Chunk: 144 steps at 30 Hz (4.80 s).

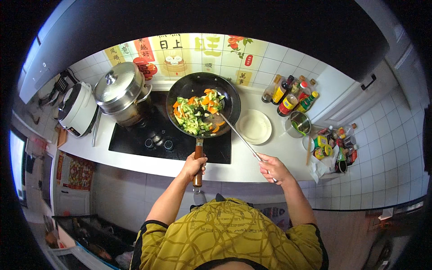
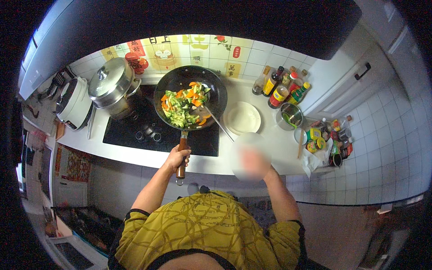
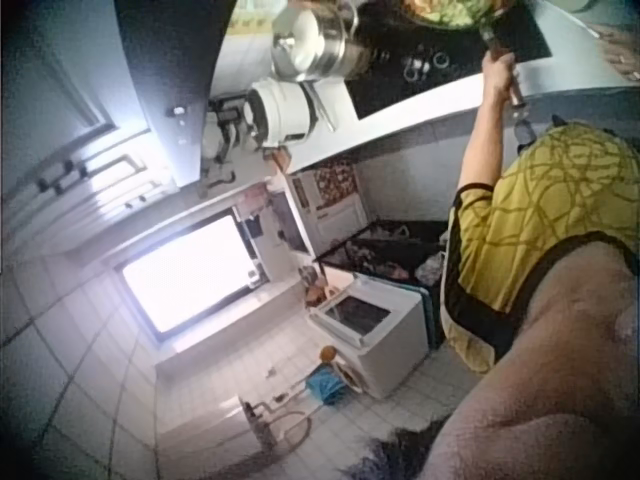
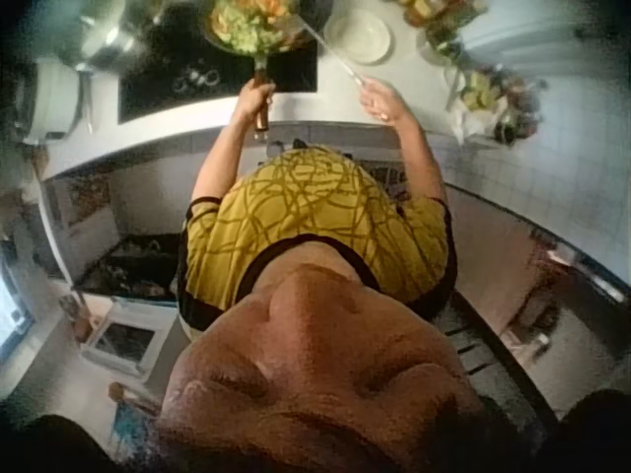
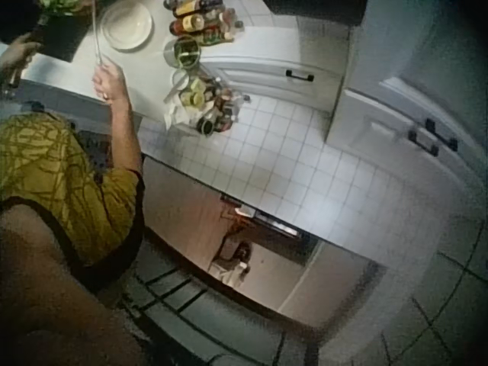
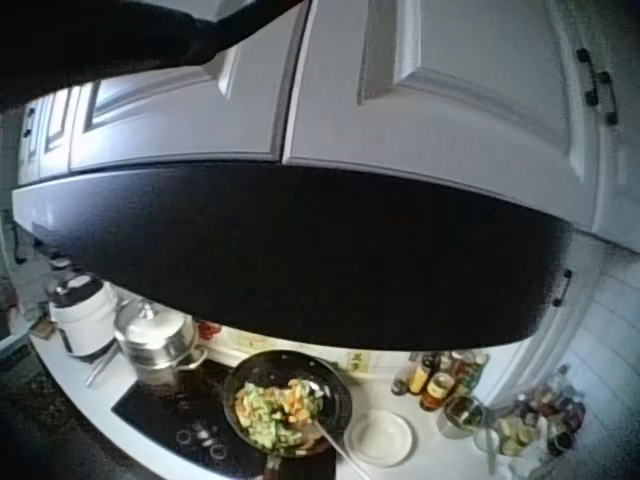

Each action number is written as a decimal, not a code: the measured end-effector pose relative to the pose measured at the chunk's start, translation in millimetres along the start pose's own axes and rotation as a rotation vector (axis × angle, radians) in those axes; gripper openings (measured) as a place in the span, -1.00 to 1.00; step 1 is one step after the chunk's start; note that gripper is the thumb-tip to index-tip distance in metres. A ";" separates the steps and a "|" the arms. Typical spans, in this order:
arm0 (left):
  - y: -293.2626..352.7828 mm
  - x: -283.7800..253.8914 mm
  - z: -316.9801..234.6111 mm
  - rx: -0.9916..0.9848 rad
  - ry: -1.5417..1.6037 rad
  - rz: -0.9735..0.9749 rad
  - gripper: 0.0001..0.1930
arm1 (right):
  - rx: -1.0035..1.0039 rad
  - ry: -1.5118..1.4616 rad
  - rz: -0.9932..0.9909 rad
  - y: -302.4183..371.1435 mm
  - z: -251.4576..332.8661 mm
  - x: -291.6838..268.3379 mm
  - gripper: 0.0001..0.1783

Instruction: The person stir-fries mixed vegetables in a wok on an electric stove, then transfers the cooked food into a white bowl. After serving, they rinse the wok with water and scrub it with a brush at the sink.

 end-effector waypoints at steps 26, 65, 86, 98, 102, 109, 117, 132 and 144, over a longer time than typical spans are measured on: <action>2.7 1.4 -1.1 -0.014 -0.033 -0.028 -0.81 | 0.029 0.516 -0.504 55.0 -96.5 -108.1 -0.48; 0.1 -1.4 7.6 0.001 -0.024 -0.050 -0.78 | -0.256 -0.057 -0.491 60.5 -44.9 -62.1 -0.50; 2.5 2.6 3.8 0.005 -0.063 -0.053 -0.81 | -0.493 0.867 -0.483 -74.9 82.2 18.8 -0.59; 1.3 0.3 6.2 0.005 -0.040 -0.032 -0.80 | -0.520 1.242 -0.439 11.6 87.1 -16.6 -0.55; 2.8 -0.9 6.0 -0.004 -0.041 -0.046 -0.79 | -0.480 1.264 -0.538 39.0 80.5 -58.7 -0.55; -5.0 -2.9 11.8 0.010 -0.047 -0.039 -0.78 | -0.309 0.970 -0.513 6.6 80.3 -57.0 -0.60; 1.6 0.3 6.7 0.007 -0.055 -0.040 -0.78 | -0.295 0.976 -0.309 2.2 67.3 -21.2 -0.64; -4.2 -0.1 11.4 0.007 -0.038 -0.040 -0.82 | 0.222 -0.113 0.118 -14.7 13.9 49.0 -0.53; -3.1 0.0 9.2 0.010 -0.046 -0.054 -0.80 | 0.213 -0.124 0.155 -15.7 24.0 56.8 -0.53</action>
Point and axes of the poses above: each hand's wrist, its own y-axis away from the middle knuckle, its own x-axis out of the palm, z = x × y, the point moved 9 cm from there along -y, towards the middle knuckle
